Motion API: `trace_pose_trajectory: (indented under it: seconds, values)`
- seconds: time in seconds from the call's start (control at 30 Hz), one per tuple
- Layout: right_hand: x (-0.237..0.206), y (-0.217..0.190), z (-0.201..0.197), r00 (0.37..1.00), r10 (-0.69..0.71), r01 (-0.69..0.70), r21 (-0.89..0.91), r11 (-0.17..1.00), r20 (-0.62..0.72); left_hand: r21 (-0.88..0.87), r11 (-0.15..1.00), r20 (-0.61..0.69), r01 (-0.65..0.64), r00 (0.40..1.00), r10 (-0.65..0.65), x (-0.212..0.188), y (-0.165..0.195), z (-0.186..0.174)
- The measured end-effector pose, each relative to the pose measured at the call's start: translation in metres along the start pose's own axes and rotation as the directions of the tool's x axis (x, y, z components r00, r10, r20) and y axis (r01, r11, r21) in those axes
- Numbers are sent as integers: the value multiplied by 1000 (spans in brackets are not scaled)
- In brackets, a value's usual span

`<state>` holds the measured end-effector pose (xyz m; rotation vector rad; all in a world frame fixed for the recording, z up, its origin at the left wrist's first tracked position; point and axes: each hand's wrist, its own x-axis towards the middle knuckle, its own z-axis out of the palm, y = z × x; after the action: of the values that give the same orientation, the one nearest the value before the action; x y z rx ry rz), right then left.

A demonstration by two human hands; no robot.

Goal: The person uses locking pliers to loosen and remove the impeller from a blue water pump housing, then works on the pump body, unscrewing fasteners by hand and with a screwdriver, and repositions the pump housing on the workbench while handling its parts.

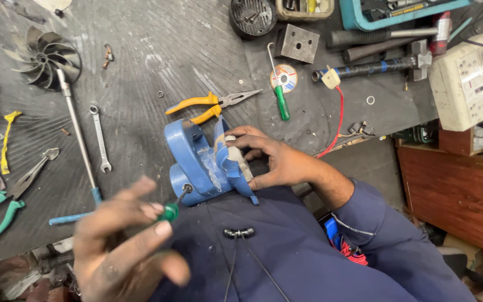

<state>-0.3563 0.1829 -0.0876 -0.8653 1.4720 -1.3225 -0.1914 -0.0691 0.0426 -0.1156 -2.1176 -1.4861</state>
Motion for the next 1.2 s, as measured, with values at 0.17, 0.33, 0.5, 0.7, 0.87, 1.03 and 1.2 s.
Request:
trace_pose_trajectory:
  seconds: [0.17,0.33,0.5,0.7,0.87,1.03,1.2]
  values:
    - [-1,7,3,1000,-12,13,54,998,-19,-8,1000,314,-18,949,20,6,-2,-15]
    - [-4,15,5,999,-21,24,81,996,-40,-36,999,96,-18,995,21,-22,-14,-6]
    - [-12,28,13,994,-61,65,39,997,-93,-744,657,-183,121,909,-375,-47,-37,-19]
    - [-17,68,31,962,-164,157,-49,986,-219,633,757,141,163,937,-320,-35,-98,-30]
    - [-16,91,31,919,-3,96,216,972,-393,655,746,368,-118,913,-178,-46,-117,-26]
    - [-9,72,17,886,120,112,458,882,-448,229,961,363,-157,930,66,-51,-119,-3]
    - [-22,30,5,845,400,-101,629,771,-355,11,990,222,-140,966,134,-33,-120,5]
